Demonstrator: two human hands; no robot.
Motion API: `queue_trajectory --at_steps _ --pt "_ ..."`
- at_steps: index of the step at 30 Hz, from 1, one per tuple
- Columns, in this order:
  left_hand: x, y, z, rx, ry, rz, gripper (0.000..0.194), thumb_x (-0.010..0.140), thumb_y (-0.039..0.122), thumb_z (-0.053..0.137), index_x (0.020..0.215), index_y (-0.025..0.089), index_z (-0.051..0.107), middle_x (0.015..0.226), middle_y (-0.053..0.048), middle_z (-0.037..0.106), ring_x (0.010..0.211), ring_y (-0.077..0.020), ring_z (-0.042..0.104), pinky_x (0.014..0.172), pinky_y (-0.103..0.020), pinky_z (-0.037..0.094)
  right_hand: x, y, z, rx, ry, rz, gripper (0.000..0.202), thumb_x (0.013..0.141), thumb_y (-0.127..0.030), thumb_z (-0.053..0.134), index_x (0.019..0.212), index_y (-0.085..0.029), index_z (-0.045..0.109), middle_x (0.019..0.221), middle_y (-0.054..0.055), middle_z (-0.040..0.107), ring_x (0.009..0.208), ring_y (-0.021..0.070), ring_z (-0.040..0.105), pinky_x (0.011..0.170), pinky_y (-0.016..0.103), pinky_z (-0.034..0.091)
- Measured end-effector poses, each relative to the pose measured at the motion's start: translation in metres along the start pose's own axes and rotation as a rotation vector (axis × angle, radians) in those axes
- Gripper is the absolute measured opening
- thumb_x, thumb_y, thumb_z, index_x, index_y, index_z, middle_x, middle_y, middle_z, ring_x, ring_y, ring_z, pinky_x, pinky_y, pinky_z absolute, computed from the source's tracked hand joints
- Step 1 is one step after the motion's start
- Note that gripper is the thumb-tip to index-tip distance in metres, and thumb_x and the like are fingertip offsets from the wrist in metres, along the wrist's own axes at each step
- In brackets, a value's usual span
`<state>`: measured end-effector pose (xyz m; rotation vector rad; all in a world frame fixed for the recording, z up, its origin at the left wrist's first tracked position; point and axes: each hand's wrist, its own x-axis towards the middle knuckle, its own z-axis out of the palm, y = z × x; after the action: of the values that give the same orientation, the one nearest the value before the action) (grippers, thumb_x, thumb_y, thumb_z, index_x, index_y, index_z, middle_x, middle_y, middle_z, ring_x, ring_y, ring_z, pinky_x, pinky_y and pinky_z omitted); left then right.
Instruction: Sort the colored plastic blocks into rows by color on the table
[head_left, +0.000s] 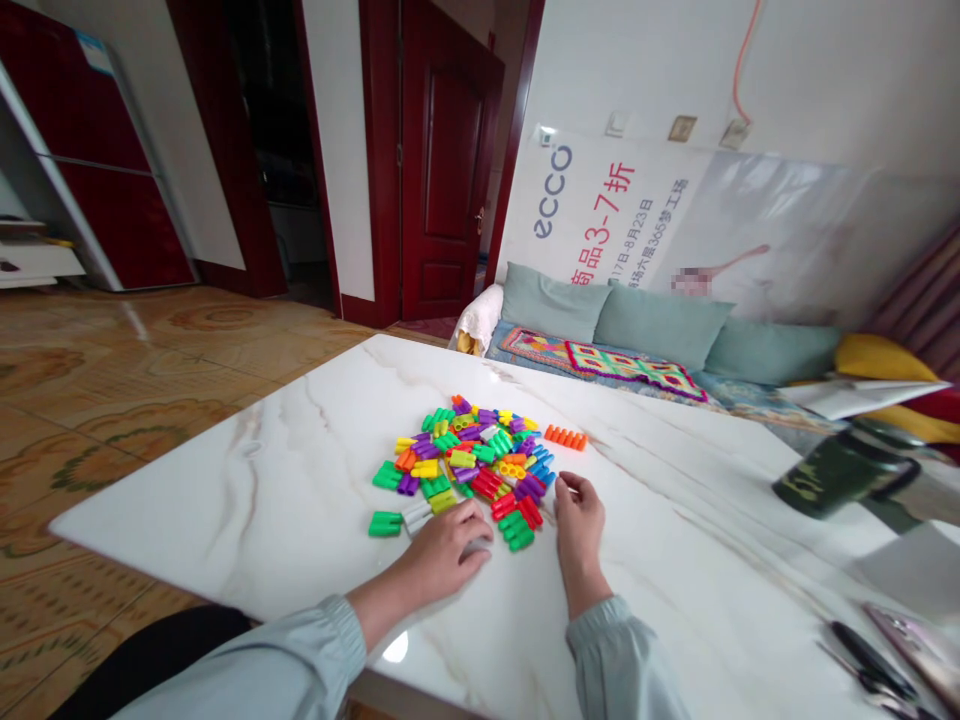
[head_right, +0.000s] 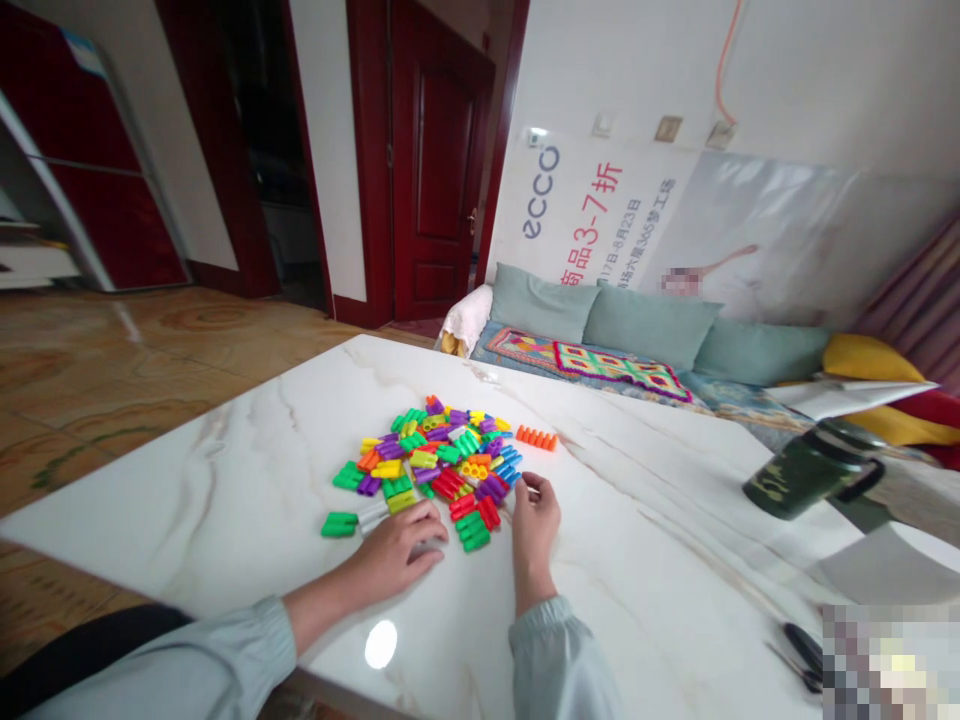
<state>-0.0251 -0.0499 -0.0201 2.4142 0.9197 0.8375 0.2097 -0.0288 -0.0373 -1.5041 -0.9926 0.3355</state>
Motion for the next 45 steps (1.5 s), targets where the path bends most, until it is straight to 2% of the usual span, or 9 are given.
queue_trajectory --at_steps 4,10,18,23,26,32,35,39,45 --pt "-0.001 0.001 -0.001 -0.008 0.004 -0.011 0.015 0.081 0.015 0.064 0.095 0.02 0.069 0.1 -0.004 0.063 0.094 -0.0193 0.062 0.086 -0.031 0.049 -0.02 -0.029 -0.003 -0.218 -0.075 -0.057 0.041 0.085 -0.059 0.053 0.086 -0.02 0.068 0.067 0.003 0.067 0.053 0.0172 0.053 0.051 0.027 0.037" --pt "-0.001 0.001 -0.002 -0.011 0.013 -0.024 0.015 0.081 0.015 0.064 0.095 0.02 0.068 0.099 -0.005 0.063 0.091 -0.0191 0.062 0.083 -0.031 0.05 -0.024 -0.039 -0.008 -0.553 -0.22 -0.173 0.035 0.08 -0.056 0.062 0.095 -0.025 0.071 0.086 0.004 0.071 0.066 0.0189 0.061 0.055 0.026 0.033" --pt "-0.001 0.006 -0.005 0.042 -0.021 -0.06 0.033 0.082 0.017 0.065 0.115 0.022 0.062 0.114 -0.007 0.061 0.09 -0.0187 0.062 0.083 -0.032 0.051 -0.031 -0.035 0.008 -0.179 -0.359 -0.137 0.026 0.075 -0.04 0.065 0.09 -0.019 0.069 0.053 -0.004 0.053 0.049 0.0149 0.05 0.051 0.025 0.035" --pt "-0.002 0.008 -0.007 0.134 -0.024 -0.004 0.054 0.076 0.032 0.076 0.126 0.027 0.057 0.125 -0.008 0.057 0.107 -0.0257 0.059 0.092 -0.04 0.05 -0.037 -0.041 0.016 0.131 -0.45 0.074 0.037 0.069 -0.046 0.071 0.092 -0.018 0.062 0.056 -0.005 0.055 0.046 0.0148 0.053 0.045 0.026 0.04" --pt "-0.002 0.008 -0.006 0.191 0.007 -0.001 0.049 0.074 0.036 0.078 0.119 0.025 0.063 0.118 -0.008 0.061 0.105 -0.0274 0.06 0.091 -0.041 0.051 -0.039 -0.044 0.018 0.326 -0.511 0.186 0.046 0.065 -0.049 0.075 0.096 -0.019 0.059 0.065 -0.001 0.063 0.053 0.0181 0.062 0.05 0.028 0.048" --pt "-0.002 0.006 -0.008 0.229 0.067 0.052 0.029 0.082 0.021 0.064 0.111 0.022 0.067 0.108 -0.008 0.065 0.098 -0.0244 0.063 0.087 -0.037 0.052 -0.032 -0.036 0.015 0.139 -0.436 -0.013 0.037 0.076 -0.052 0.069 0.086 -0.016 0.067 0.071 0.005 0.068 0.06 0.0166 0.059 0.057 0.028 0.048" --pt "0.003 0.006 -0.014 0.1 0.154 0.003 0.026 0.082 0.02 0.061 0.108 0.02 0.066 0.106 -0.009 0.065 0.095 -0.0225 0.063 0.085 -0.034 0.052 -0.029 -0.034 0.011 0.084 -0.409 -0.029 0.039 0.081 -0.054 0.065 0.084 -0.015 0.069 0.067 0.004 0.066 0.057 0.0153 0.055 0.054 0.027 0.045" --pt "0.015 0.003 -0.022 -0.34 0.252 -0.267 0.023 0.085 0.03 0.057 0.103 0.017 0.066 0.096 -0.008 0.068 0.079 -0.0182 0.063 0.067 -0.028 0.051 -0.032 -0.041 0.012 0.156 -0.49 -0.047 0.037 0.083 -0.05 0.065 0.092 -0.014 0.07 0.073 0.005 0.068 0.06 0.0151 0.056 0.057 0.027 0.047" --pt "0.023 -0.008 -0.019 -0.747 0.131 -0.445 0.04 0.084 0.049 0.063 0.102 0.013 0.065 0.074 -0.003 0.065 0.062 -0.0132 0.058 0.055 -0.023 0.045 -0.038 -0.048 0.017 0.223 -0.555 -0.352 0.038 0.078 -0.03 0.075 0.115 -0.023 0.07 0.109 0.007 0.067 0.084 0.018 0.062 0.071 0.029 0.051"
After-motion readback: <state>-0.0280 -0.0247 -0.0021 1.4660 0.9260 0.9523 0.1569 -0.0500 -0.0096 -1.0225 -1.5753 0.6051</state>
